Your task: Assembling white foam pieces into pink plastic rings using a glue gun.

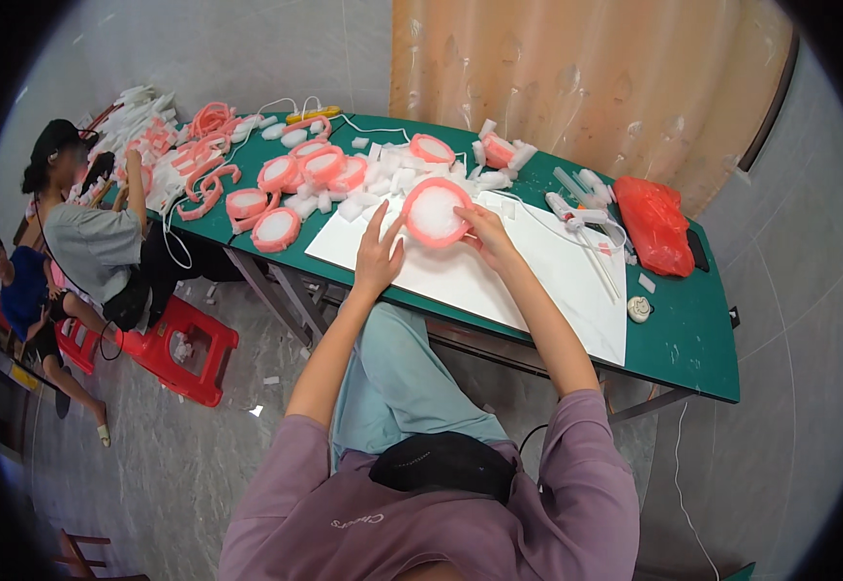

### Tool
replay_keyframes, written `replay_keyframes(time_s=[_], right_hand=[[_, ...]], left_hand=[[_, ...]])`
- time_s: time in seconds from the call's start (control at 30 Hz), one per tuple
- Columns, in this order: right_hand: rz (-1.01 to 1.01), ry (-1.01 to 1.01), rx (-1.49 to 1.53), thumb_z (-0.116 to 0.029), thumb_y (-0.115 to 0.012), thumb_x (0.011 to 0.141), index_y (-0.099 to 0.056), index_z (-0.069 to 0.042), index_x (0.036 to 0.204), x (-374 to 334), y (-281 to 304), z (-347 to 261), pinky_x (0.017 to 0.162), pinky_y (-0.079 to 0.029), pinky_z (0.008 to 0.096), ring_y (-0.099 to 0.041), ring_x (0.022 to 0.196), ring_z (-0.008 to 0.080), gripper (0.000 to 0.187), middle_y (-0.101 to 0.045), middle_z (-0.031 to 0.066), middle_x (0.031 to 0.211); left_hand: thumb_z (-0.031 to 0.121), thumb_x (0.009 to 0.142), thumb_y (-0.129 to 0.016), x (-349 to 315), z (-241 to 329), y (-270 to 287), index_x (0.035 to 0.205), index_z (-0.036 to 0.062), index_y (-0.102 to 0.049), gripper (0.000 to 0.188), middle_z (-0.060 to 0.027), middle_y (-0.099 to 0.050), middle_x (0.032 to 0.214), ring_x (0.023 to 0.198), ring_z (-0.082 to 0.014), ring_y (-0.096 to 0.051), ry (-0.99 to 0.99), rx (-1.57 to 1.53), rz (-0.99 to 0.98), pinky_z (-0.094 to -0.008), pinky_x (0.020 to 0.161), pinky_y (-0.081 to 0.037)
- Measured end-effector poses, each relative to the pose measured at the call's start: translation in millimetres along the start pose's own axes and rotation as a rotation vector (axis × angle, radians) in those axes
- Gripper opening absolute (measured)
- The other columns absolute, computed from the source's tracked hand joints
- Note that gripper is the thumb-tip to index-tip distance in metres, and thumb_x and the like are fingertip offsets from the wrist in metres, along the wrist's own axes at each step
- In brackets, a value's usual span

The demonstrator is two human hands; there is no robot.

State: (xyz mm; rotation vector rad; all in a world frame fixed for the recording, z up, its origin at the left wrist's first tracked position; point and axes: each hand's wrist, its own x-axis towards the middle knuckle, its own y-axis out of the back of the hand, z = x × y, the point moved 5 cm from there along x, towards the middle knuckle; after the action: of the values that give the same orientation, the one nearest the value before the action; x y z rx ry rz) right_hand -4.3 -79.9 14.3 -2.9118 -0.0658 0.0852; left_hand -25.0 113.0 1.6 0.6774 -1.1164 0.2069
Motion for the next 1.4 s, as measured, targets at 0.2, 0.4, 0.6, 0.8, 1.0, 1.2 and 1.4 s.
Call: replay_keyframes(time_s=[0.2, 0.4, 0.6, 0.8, 1.0, 1.2, 1.4], right_hand=[[0.084, 0.082, 0.094, -0.022, -0.059, 0.083, -0.055, -0.005, 0.107, -20, 18, -9, 0.076, -0.047, 0.0260, -0.056, 0.085, 0.0104, 0.030, -0.059, 0.0020, 0.095], [0.129, 0.240, 0.121, -0.022, -0.056, 0.085, -0.054, -0.003, 0.109, -57, 49, 2, 0.079, -0.045, 0.0253, -0.054, 0.091, 0.0116, 0.032, -0.058, 0.0027, 0.100], [0.198, 0.378, -0.085, -0.019, -0.054, 0.085, -0.055, -0.002, 0.105, -90, 99, 29, 0.079, -0.042, 0.0250, -0.050, 0.088, 0.0097, 0.027, -0.055, 0.0026, 0.096], [0.255, 0.413, -0.071, -0.022, -0.049, 0.088, -0.049, 0.002, 0.118, -86, 130, 49, 0.095, -0.037, 0.0310, -0.048, 0.109, 0.0179, 0.039, -0.052, 0.0098, 0.117], [0.268, 0.398, -0.107, -0.032, -0.042, 0.091, -0.046, 0.002, 0.119, -81, 125, 50, 0.087, -0.042, 0.0304, -0.051, 0.100, 0.0168, 0.044, -0.053, 0.0085, 0.110], [0.264, 0.414, -0.234, -0.032, -0.041, 0.091, -0.046, 0.003, 0.118, -66, 79, 49, 0.086, -0.042, 0.0304, -0.052, 0.099, 0.0167, 0.044, -0.053, 0.0087, 0.109], [0.039, 0.342, -0.283, -0.033, -0.040, 0.091, -0.046, 0.003, 0.117, -48, 19, 55, 0.086, -0.043, 0.0304, -0.052, 0.098, 0.0166, 0.044, -0.054, 0.0088, 0.109]], left_hand=[[0.004, 0.073, -0.056, -2, -5, -4, 0.125, 0.0084, -0.040, 0.055, -0.0149, -0.037, 0.128, 0.109, -0.0317, -0.045, 0.034, -0.005, -0.044, -0.0395, 0.084, -0.040], [0.008, 0.072, -0.058, -2, -9, -7, 0.122, 0.0053, -0.041, 0.053, -0.0153, -0.041, 0.124, 0.109, -0.0312, -0.045, 0.078, -0.038, -0.097, -0.0401, 0.085, -0.039], [0.011, 0.069, -0.060, -6, -17, -13, 0.114, 0.0035, -0.046, 0.048, -0.0162, -0.050, 0.111, 0.108, -0.0311, -0.046, 0.048, -0.111, -0.047, -0.0403, 0.086, -0.038], [0.015, 0.069, -0.060, -14, -27, -31, 0.115, 0.0034, -0.048, 0.049, -0.0160, -0.050, 0.115, 0.110, -0.0304, -0.045, 0.080, -0.074, -0.101, -0.0434, 0.090, -0.037], [0.011, 0.065, -0.055, -10, -19, -35, 0.104, 0.0029, -0.054, 0.041, -0.0125, -0.053, 0.104, 0.100, -0.0284, -0.049, 0.026, -0.072, -0.029, -0.0403, 0.083, -0.040], [0.015, 0.064, -0.059, -8, -16, -36, 0.099, 0.0058, -0.053, 0.037, -0.0121, -0.051, 0.104, 0.101, -0.0271, -0.048, 0.109, 0.000, -0.052, -0.0400, 0.085, -0.037], [0.013, 0.063, -0.061, -9, -15, -30, 0.090, 0.0074, -0.053, 0.029, -0.0101, -0.049, 0.090, 0.092, -0.0251, -0.048, 0.094, 0.063, 0.063, -0.0385, 0.078, -0.036]])
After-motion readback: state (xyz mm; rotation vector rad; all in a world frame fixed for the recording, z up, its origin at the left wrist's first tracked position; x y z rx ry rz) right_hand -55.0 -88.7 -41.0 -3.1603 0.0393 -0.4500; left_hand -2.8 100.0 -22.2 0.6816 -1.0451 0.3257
